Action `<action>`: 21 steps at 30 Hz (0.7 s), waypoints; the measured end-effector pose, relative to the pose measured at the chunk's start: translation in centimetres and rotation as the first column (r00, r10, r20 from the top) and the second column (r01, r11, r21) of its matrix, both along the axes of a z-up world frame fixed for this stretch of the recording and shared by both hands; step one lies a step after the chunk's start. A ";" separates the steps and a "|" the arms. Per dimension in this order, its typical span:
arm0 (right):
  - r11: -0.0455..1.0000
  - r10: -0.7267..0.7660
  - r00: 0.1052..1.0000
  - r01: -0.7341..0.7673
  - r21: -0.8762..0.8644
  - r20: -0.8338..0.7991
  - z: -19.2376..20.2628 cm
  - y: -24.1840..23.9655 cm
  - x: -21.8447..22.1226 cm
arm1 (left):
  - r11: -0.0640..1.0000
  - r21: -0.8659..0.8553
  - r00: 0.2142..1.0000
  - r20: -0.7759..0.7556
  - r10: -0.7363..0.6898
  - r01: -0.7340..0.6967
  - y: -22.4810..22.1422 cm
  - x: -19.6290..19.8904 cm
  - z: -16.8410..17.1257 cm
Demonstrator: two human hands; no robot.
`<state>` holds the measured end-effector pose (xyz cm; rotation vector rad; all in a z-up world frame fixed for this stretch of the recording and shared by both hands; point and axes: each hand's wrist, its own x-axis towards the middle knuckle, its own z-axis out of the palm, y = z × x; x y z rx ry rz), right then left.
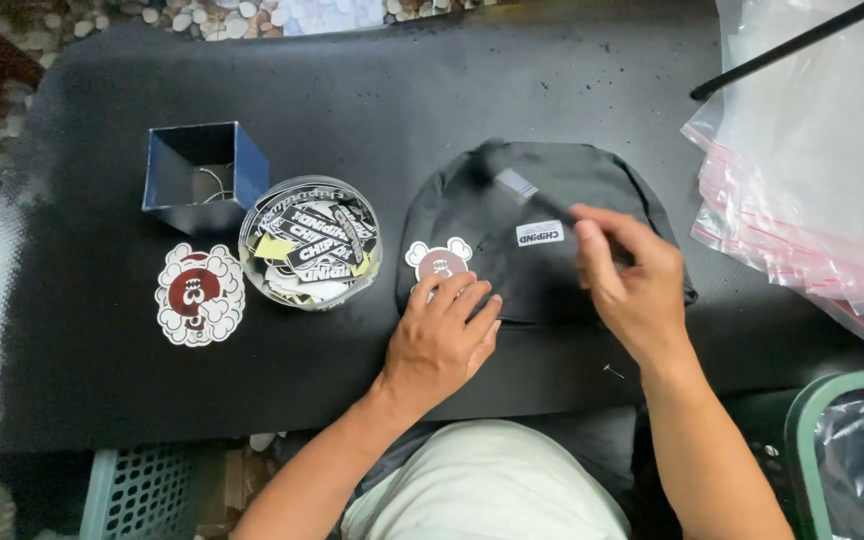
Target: Applying a sticker to a bag, cleaning it with a brush, and then placing it into a plastic zip-lock sleeve and sealing it.
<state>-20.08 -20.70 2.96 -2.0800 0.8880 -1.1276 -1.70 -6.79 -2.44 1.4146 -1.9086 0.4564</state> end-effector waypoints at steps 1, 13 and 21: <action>1.000 -0.001 1.000 0.001 0.003 -0.001 0.1 -0.2 0.6 | 1.000 0.003 1.000 -0.001 -0.001 0.001 0.1 0.1 0.0; 0.793 -0.342 0.920 0.173 -0.584 -0.191 -0.6 -2.5 -2.0 | 1.000 -0.021 1.000 -0.004 -0.003 0.003 0.0 0.1 -0.1; 0.912 -0.346 0.937 0.323 -0.254 -0.051 1.4 0.5 -6.0 | 0.992 0.122 0.996 -0.084 0.019 -0.008 0.6 -0.1 3.0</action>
